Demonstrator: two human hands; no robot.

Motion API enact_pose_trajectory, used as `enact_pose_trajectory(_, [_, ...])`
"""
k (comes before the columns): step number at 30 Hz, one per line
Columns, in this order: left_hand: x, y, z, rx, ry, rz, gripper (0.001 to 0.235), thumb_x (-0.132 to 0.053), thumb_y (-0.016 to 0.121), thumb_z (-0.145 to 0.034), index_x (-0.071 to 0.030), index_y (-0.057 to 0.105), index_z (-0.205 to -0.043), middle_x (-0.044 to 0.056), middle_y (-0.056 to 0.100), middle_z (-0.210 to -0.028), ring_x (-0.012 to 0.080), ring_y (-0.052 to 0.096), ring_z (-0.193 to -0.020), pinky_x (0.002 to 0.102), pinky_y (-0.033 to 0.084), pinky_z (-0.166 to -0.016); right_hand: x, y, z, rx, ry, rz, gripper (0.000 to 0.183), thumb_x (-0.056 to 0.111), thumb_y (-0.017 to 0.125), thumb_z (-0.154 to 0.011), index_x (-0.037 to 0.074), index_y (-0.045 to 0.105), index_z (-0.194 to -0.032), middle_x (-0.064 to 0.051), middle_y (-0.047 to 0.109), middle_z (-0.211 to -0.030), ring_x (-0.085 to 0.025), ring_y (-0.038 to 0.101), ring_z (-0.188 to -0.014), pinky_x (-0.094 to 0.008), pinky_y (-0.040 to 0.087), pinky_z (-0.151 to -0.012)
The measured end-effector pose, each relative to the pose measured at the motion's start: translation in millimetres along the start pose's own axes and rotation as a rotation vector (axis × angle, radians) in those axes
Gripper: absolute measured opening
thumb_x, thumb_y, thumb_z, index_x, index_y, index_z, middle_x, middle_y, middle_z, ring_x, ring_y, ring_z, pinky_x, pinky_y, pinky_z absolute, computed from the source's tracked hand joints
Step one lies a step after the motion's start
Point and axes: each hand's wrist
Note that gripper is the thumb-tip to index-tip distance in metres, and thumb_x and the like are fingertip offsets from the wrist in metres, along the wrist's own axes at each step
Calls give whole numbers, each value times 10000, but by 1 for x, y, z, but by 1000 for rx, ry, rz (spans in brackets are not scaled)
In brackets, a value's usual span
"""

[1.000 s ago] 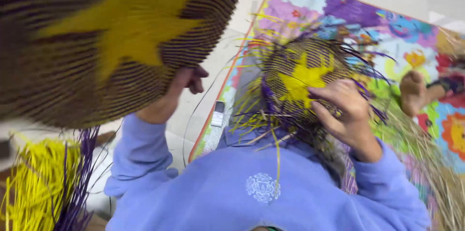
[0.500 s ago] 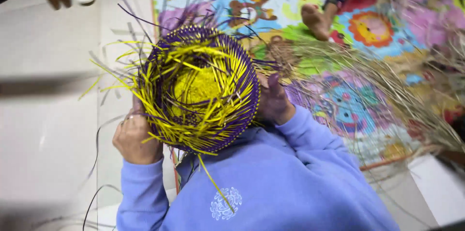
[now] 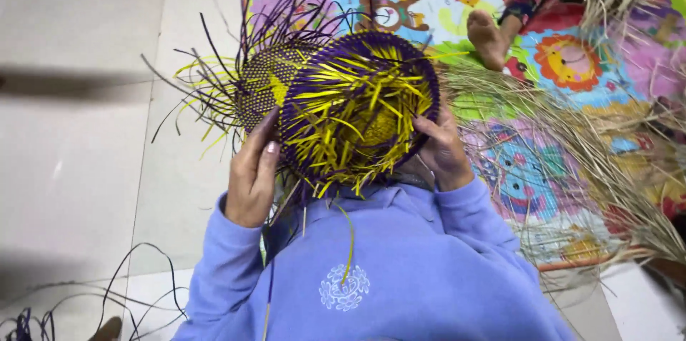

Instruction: Weaving colored strands into a circular base to create a basket or mat.

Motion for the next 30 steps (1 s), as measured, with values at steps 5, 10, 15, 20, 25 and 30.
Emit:
enact_pose_trajectory(5, [20,11,14,-101,-62,247,493,-21,444,-806,75,286,-1264,251,331,-1296,380,329,-1191,456,314,-961,-13,-1,-1,50,-36,58,436,-4,547,-718,94,471,-1137,-161,544,-1067,-285,555,-954,-442,464,-860])
enact_pose_trajectory(10, [17,23,14,-193,-20,291,785,-118,646,-709,59,174,-1311,267,214,-1345,389,249,-1235,464,249,-1011,-20,10,6,63,-79,49,371,26,517,-755,119,473,-1111,-141,547,-1065,-264,555,-954,-432,474,-859])
enact_pose_trajectory(15, [0,21,8,-277,-48,-160,1279,-557,778,-448,7,68,-1350,293,196,-1307,454,224,-1223,522,156,-1031,-25,28,19,37,-210,159,381,34,546,-751,86,457,-1118,-151,541,-1082,-260,552,-996,-399,467,-877])
enact_pose_trajectory(20, [4,22,7,-301,-80,-109,1265,-362,863,-393,9,113,-1343,273,232,-1312,452,239,-1210,500,145,-1035,-27,28,38,61,-221,244,373,-2,567,-722,68,478,-1078,-174,553,-1052,-261,563,-969,-387,475,-852])
enact_pose_trajectory(25, [19,27,8,-399,-123,254,1135,-188,860,-395,-93,250,-1348,110,387,-1137,222,377,-1059,303,219,-1009,-24,31,42,74,-212,277,360,-22,575,-693,47,494,-1038,-169,585,-989,-240,583,-904,-374,485,-814])
enact_pose_trajectory(30, [43,21,11,-464,-233,143,605,-81,693,-587,-67,468,-1149,153,540,-1042,279,545,-977,358,425,-863,-14,42,39,120,-198,283,355,-27,562,-711,41,498,-1053,-167,593,-983,-242,597,-886,-374,495,-793])
Point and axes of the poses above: each hand's wrist, its own z-axis away from the middle knuckle, its own y-axis out of the palm, x = y × z
